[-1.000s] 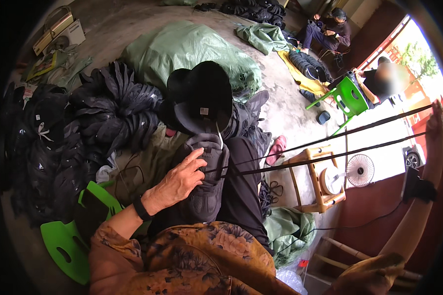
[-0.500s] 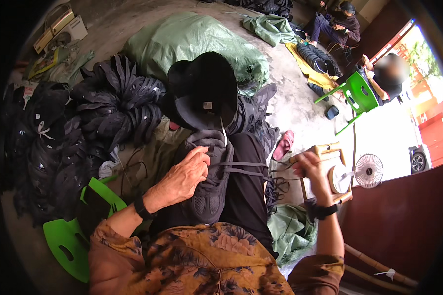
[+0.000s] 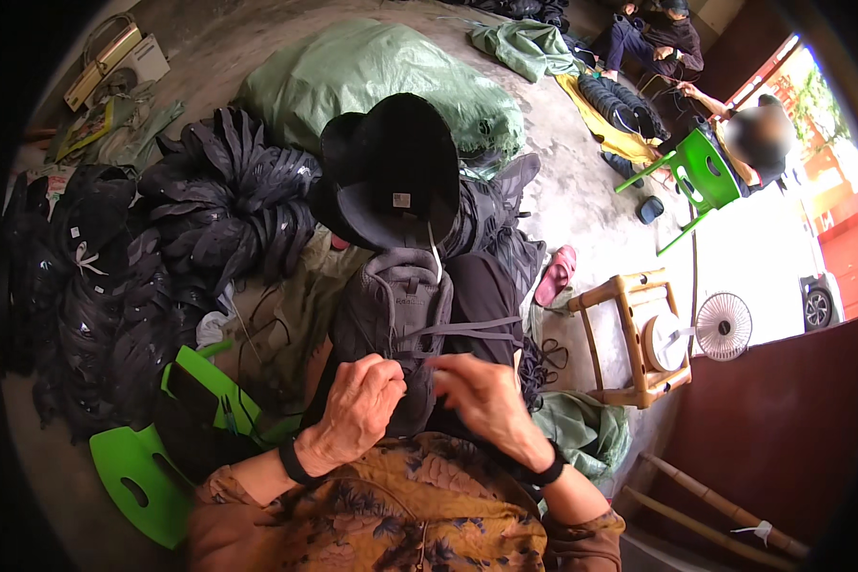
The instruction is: Insert and pull laces through the eyelets of a shoe.
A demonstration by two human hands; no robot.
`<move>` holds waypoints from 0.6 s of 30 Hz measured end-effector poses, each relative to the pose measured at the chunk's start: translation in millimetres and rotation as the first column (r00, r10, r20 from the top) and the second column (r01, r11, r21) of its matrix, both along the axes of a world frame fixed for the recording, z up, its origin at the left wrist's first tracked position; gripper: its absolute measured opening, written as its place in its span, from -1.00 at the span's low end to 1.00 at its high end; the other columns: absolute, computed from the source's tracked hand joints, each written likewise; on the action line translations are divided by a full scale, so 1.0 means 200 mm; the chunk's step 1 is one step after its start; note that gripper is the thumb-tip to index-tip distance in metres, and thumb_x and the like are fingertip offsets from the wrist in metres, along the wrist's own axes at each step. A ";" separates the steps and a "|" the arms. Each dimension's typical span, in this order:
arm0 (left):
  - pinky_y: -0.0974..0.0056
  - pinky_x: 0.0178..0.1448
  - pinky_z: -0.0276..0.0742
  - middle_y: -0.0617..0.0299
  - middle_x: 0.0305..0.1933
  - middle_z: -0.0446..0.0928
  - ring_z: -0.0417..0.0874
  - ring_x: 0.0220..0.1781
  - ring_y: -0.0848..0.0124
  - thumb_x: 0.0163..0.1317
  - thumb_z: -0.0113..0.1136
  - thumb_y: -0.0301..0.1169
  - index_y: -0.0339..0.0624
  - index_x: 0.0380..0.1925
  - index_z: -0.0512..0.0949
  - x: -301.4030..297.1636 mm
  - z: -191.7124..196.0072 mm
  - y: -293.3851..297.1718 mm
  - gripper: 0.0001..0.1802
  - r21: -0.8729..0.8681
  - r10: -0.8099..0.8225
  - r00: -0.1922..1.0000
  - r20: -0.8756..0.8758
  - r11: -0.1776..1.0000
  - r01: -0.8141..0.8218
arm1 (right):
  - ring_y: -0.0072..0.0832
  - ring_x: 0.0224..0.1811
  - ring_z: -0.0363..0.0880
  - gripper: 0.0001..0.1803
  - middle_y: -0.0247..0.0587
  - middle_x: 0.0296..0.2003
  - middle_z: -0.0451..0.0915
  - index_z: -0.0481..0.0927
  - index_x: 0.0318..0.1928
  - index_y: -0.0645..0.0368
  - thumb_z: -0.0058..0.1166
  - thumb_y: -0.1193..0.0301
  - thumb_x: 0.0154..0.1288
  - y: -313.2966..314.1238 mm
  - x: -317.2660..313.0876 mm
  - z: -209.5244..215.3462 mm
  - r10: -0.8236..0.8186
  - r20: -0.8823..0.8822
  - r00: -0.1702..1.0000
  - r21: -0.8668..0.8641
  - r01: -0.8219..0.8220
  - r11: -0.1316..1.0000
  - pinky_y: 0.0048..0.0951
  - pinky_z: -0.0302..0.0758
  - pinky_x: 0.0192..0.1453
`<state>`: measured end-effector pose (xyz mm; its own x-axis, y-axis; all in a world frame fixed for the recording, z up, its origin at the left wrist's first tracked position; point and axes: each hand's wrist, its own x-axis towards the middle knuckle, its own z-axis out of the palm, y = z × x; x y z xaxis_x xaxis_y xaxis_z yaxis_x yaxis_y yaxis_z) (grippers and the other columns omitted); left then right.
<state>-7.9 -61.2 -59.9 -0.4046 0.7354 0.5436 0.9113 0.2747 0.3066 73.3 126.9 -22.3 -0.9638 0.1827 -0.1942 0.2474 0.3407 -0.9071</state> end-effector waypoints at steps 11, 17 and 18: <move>0.34 -0.35 0.53 0.14 -0.38 0.55 0.61 -0.43 0.39 0.25 0.12 -0.62 -0.30 -0.23 0.46 0.01 -0.04 -0.13 -0.89 0.148 0.019 0.623 0.782 0.965 -0.216 | -0.20 -0.58 0.64 -0.60 -0.13 -0.69 0.58 0.64 -0.46 0.15 0.19 0.05 0.25 -0.13 -0.17 -0.12 0.140 -0.054 0.989 0.482 -0.097 0.871 -0.24 0.49 -0.51; 0.41 -0.42 0.48 0.22 -0.52 0.56 0.58 -0.49 0.54 0.43 0.06 -0.26 -0.35 -0.31 0.52 -0.15 -0.05 -0.11 -0.68 0.103 -0.080 0.160 0.984 0.985 -0.141 | -0.08 -0.58 0.59 -0.70 -0.06 -0.66 0.55 0.58 -0.44 0.15 0.20 0.18 0.25 -0.21 -0.17 -0.12 0.194 -0.123 0.973 0.482 -0.112 0.869 -0.19 0.48 -0.53; 0.41 -0.42 0.48 0.22 -0.52 0.56 0.58 -0.49 0.54 0.43 0.06 -0.26 -0.35 -0.31 0.52 -0.17 -0.04 -0.10 -0.68 0.105 -0.082 0.162 0.983 0.984 -0.143 | -0.05 -0.58 0.58 -0.74 -0.05 -0.66 0.54 0.56 -0.43 0.15 0.19 0.23 0.27 -0.21 -0.17 -0.10 0.241 -0.162 0.957 0.328 -0.178 0.928 -0.19 0.48 -0.53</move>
<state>-42.8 -80.2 -67.9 -0.7020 0.6707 -0.2397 -0.1907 0.1473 0.9705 40.2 84.0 -42.9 -0.9993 -0.0079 0.0356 -0.0326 0.6338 -0.7728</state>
